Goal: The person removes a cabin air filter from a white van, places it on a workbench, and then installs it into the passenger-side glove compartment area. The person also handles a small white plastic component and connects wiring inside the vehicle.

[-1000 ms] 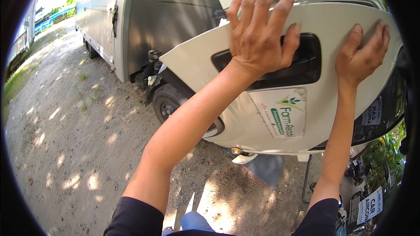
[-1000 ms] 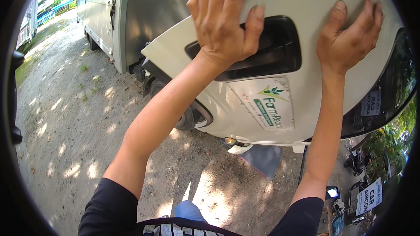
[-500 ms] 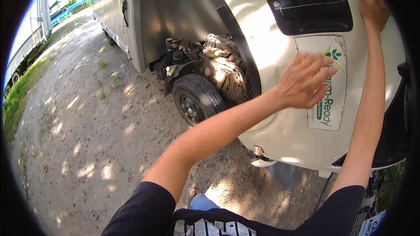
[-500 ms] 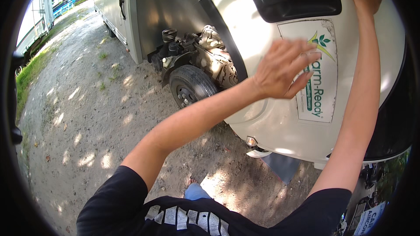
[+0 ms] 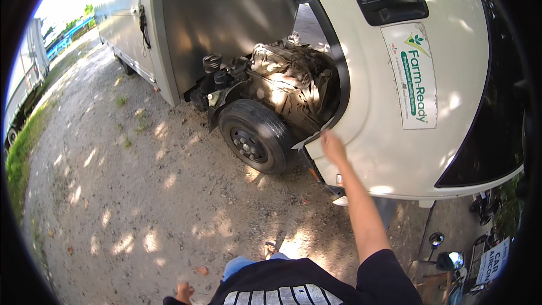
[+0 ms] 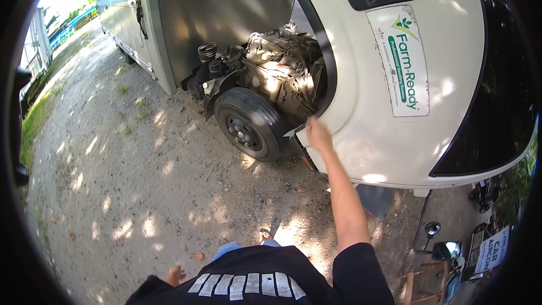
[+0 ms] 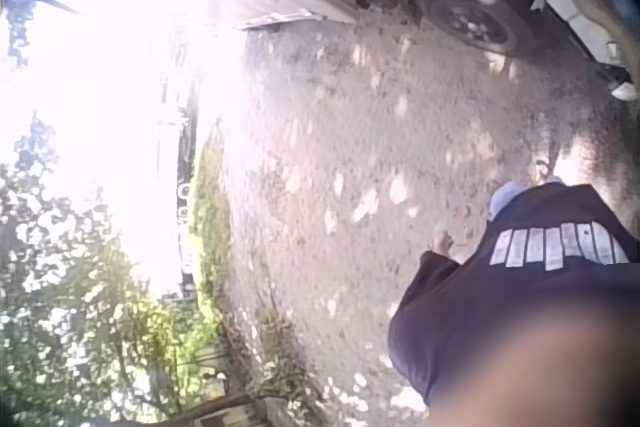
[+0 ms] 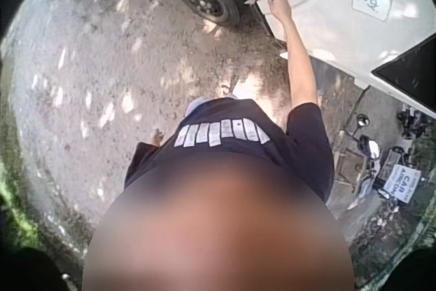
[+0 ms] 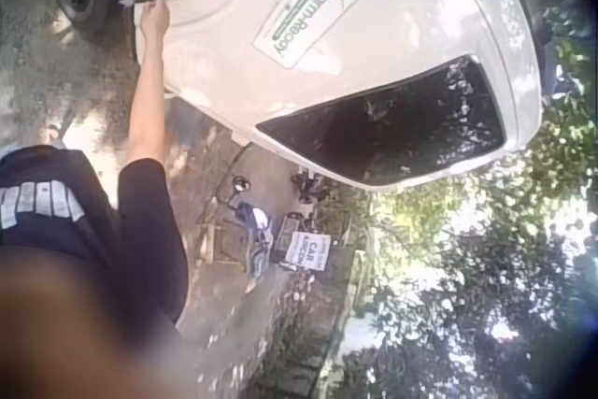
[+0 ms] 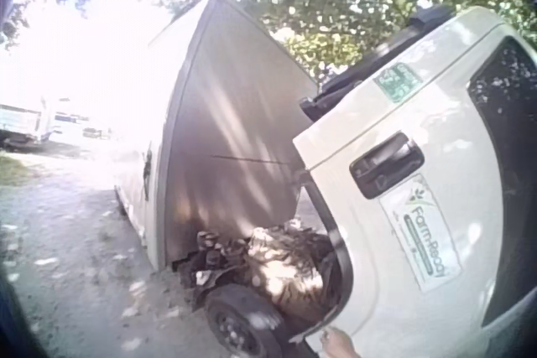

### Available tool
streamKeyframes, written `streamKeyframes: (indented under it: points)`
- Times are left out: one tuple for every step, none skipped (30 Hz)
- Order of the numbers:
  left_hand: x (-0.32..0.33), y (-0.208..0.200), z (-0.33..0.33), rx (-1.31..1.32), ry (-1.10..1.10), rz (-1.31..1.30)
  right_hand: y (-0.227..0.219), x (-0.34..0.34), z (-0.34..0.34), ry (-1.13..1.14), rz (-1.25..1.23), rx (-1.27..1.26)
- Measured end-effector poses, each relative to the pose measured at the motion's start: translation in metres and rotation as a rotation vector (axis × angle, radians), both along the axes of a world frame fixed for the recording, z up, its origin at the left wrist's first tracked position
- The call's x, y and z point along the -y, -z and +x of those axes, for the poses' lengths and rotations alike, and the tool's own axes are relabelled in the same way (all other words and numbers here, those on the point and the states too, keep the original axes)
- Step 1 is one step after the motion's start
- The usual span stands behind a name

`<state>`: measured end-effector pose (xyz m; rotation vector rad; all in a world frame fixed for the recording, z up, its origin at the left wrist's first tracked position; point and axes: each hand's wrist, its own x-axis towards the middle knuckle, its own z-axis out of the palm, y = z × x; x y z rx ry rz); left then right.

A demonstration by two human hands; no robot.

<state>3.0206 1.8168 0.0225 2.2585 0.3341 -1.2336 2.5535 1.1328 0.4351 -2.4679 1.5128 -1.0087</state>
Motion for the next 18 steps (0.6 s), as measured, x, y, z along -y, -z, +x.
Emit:
streamKeyframes:
  points:
    - [-0.040, -0.013, 0.024, 0.013, -0.035, 0.033, 0.101, -0.069, -0.017, 0.023, 0.396, -0.112]
    - [-0.065, -0.027, 0.042, 0.017, -0.055, 0.052, 0.185, -0.146, -0.038, 0.150, 0.947, -0.547]
    - [-0.076, -0.041, 0.056, 0.010, -0.046, 0.058, 0.244, -0.233, -0.081, 0.066, 1.316, -0.797]
    - [-0.079, -0.052, 0.066, -0.002, -0.031, 0.055, 0.292, -0.317, -0.102, 0.034, 1.571, -0.932]
    - [-0.074, -0.060, 0.072, -0.015, -0.004, 0.046, 0.325, -0.380, -0.116, 0.083, 1.886, -0.790]
    - [-0.066, -0.063, 0.079, -0.025, 0.036, 0.036, 0.347, -0.446, -0.124, 0.251, 2.106, -0.531]
    - [-0.059, -0.061, 0.087, -0.032, 0.079, 0.024, 0.357, -0.495, -0.127, 0.462, 2.258, -0.178]
    - [-0.053, -0.055, 0.093, -0.036, 0.133, 0.011, 0.361, -0.519, -0.125, 0.559, 2.329, 0.063]
    - [-0.052, -0.047, 0.105, -0.036, 0.189, -0.003, 0.359, -0.535, -0.120, 0.622, 2.241, 0.281]
    - [-0.049, -0.037, 0.116, -0.037, 0.245, -0.019, 0.357, -0.535, -0.105, 0.734, 2.087, 0.357]
    - [-0.044, -0.027, 0.130, -0.029, 0.300, -0.033, 0.348, -0.535, -0.092, 0.761, 1.828, 0.425]
    - [-0.034, -0.019, 0.146, -0.011, 0.395, -0.050, 0.337, -0.525, -0.077, 0.830, 1.612, 0.530]
    - [-0.015, -0.014, 0.162, 0.041, 0.566, -0.070, 0.327, -0.511, -0.056, 0.898, 1.413, 0.524]
    - [0.014, -0.015, 0.179, 0.276, 1.155, -0.106, 0.314, -0.494, -0.039, 0.898, 1.306, 0.536]
    - [0.051, -0.021, 0.187, 0.665, 1.721, -0.149, 0.299, -0.484, -0.020, 0.899, 1.226, 0.685]
    - [0.085, -0.036, 0.191, 1.142, 1.985, -0.214, 0.283, -0.475, -0.007, 0.795, 1.212, 0.693]
    - [0.155, -0.042, 0.172, 0.530, 1.426, -0.343, 0.268, -0.467, 0.005, 0.701, 1.224, 0.628]
    - [0.242, -0.059, 0.144, 0.175, 0.715, -0.426, 0.254, -0.466, 0.015, 0.639, 1.175, 0.636]
